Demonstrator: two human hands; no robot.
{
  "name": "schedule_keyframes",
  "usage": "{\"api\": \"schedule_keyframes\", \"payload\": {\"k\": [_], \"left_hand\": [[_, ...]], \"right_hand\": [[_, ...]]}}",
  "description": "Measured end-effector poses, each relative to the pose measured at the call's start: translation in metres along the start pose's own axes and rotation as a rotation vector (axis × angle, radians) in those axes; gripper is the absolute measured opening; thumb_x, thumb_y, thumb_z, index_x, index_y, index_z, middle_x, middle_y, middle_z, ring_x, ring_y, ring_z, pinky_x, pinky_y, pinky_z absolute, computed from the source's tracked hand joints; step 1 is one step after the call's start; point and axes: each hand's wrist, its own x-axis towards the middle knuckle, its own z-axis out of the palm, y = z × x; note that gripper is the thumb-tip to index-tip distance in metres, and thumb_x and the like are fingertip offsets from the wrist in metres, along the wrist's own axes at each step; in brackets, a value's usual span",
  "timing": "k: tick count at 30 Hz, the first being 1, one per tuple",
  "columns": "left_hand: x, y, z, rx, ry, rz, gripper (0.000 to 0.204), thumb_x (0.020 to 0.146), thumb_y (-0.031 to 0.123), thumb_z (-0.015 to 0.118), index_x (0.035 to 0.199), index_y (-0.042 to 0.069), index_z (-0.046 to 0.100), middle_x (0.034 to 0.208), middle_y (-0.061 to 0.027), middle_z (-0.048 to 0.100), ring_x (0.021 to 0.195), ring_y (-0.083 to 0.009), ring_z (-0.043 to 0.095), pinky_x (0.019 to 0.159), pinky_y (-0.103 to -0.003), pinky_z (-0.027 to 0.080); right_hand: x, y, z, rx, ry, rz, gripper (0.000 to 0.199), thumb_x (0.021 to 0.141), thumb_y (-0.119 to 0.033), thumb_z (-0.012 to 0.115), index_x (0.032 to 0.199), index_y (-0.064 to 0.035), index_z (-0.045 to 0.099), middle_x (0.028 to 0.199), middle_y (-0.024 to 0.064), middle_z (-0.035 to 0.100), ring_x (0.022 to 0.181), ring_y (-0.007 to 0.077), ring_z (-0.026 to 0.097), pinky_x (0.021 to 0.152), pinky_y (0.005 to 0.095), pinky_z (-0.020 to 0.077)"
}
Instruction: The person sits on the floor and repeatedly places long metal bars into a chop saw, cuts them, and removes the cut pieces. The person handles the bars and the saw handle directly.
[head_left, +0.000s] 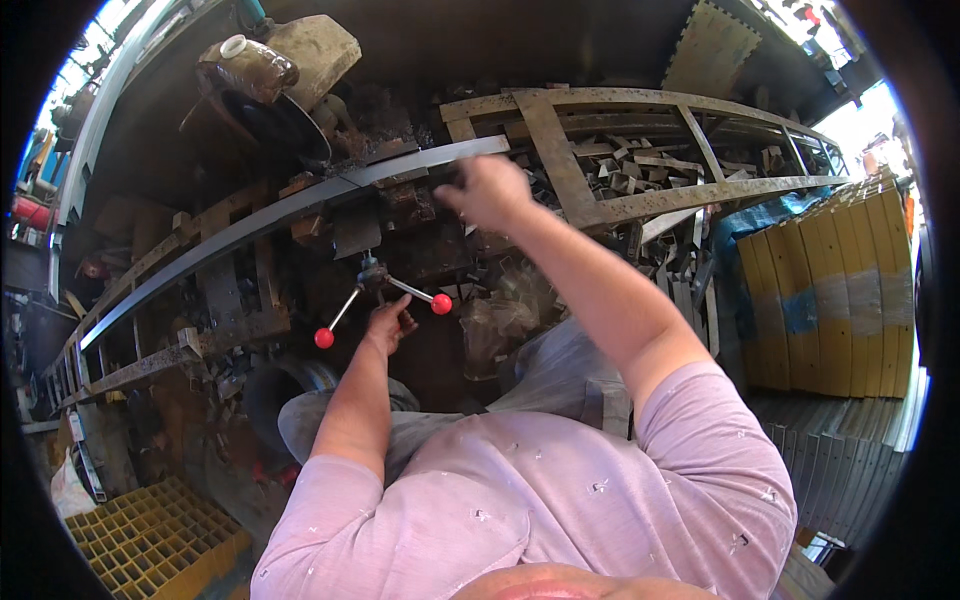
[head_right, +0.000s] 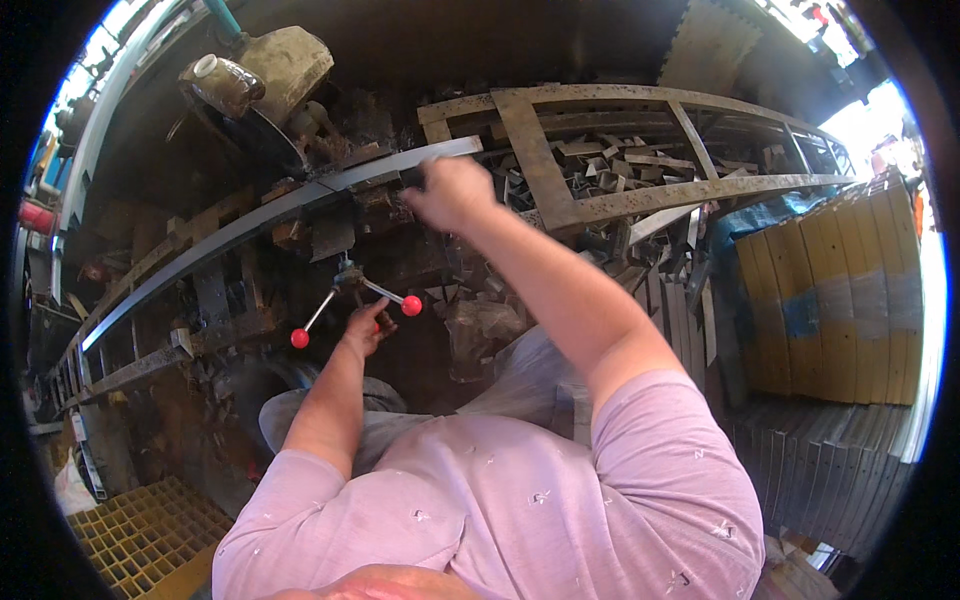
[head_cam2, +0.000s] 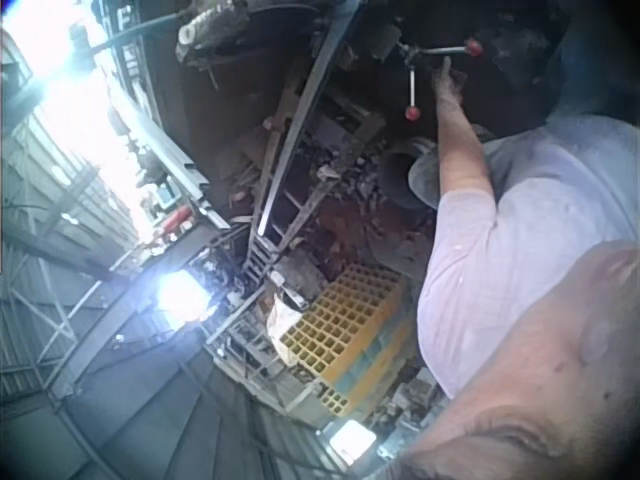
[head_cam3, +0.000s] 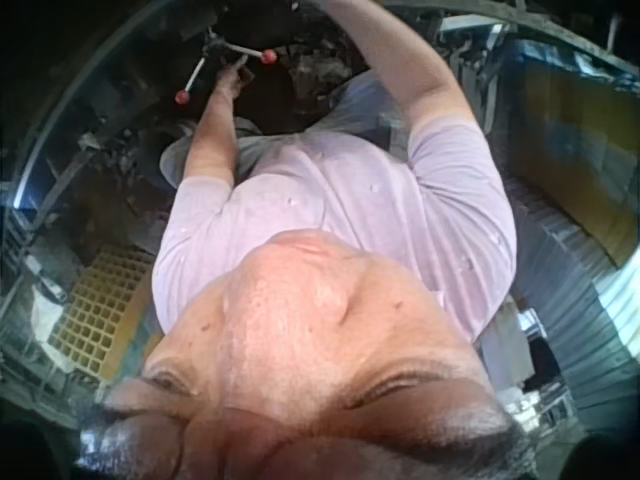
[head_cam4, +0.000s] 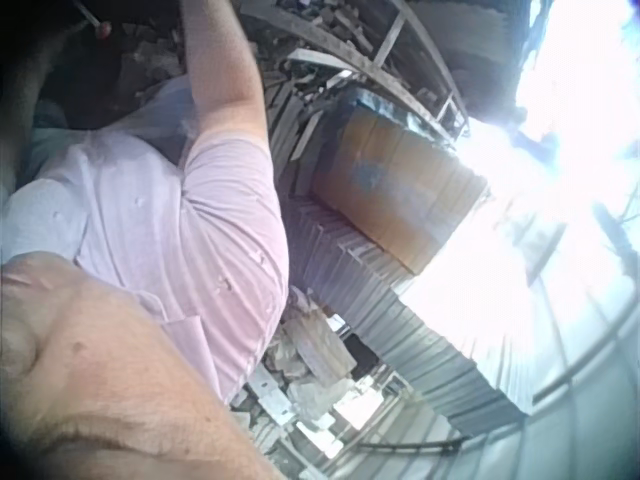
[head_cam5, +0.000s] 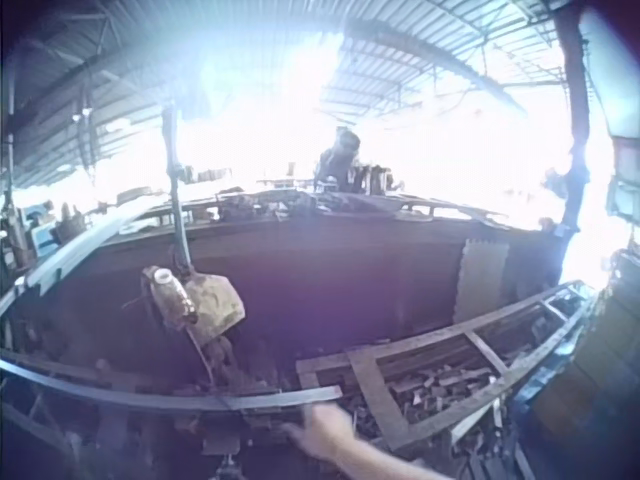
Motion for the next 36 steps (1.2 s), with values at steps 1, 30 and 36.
{"api": "schedule_keyframes", "payload": {"k": [1,30,36], "left_hand": [[0.0,-0.001,0.011,-0.068,-0.056,-0.018,0.018,0.099,0.027,0.079,0.094,0.013,0.069,0.076,-0.0029,0.064,0.07,-0.0182,0.065,0.075,-0.046,0.063],[-0.094,0.045,0.03,1.598,-0.083,0.095,0.073,0.086,0.045,0.088,0.131,-0.009,0.065,0.111,-0.0212,0.076,0.1,-0.0311,0.074,0.089,-0.042,0.057],[-0.198,0.072,0.069,1.654,-0.258,0.283,0.065,0.088,0.034,0.086,0.127,-0.014,0.068,0.111,-0.0254,0.079,0.105,-0.031,0.078,0.095,-0.039,0.058]], "right_hand": [[0.018,0.029,0.011,-0.122,0.245,-0.053,0.061,0.093,-0.048,0.078,0.142,-0.0128,0.068,0.139,0.0133,0.069,0.135,0.0335,0.061,0.111,0.0461,0.0519],[-0.478,0.385,0.168,0.556,0.22,0.963,0.065,0.085,-0.027,0.091,0.137,0.0052,0.069,0.126,0.0207,0.076,0.114,0.0298,0.073,0.096,0.043,0.0589],[-0.536,0.362,0.275,0.423,0.043,1.317,0.068,0.084,-0.034,0.091,0.141,-0.0037,0.069,0.138,0.0193,0.072,0.128,0.0328,0.07,0.108,0.0434,0.0547]]}}
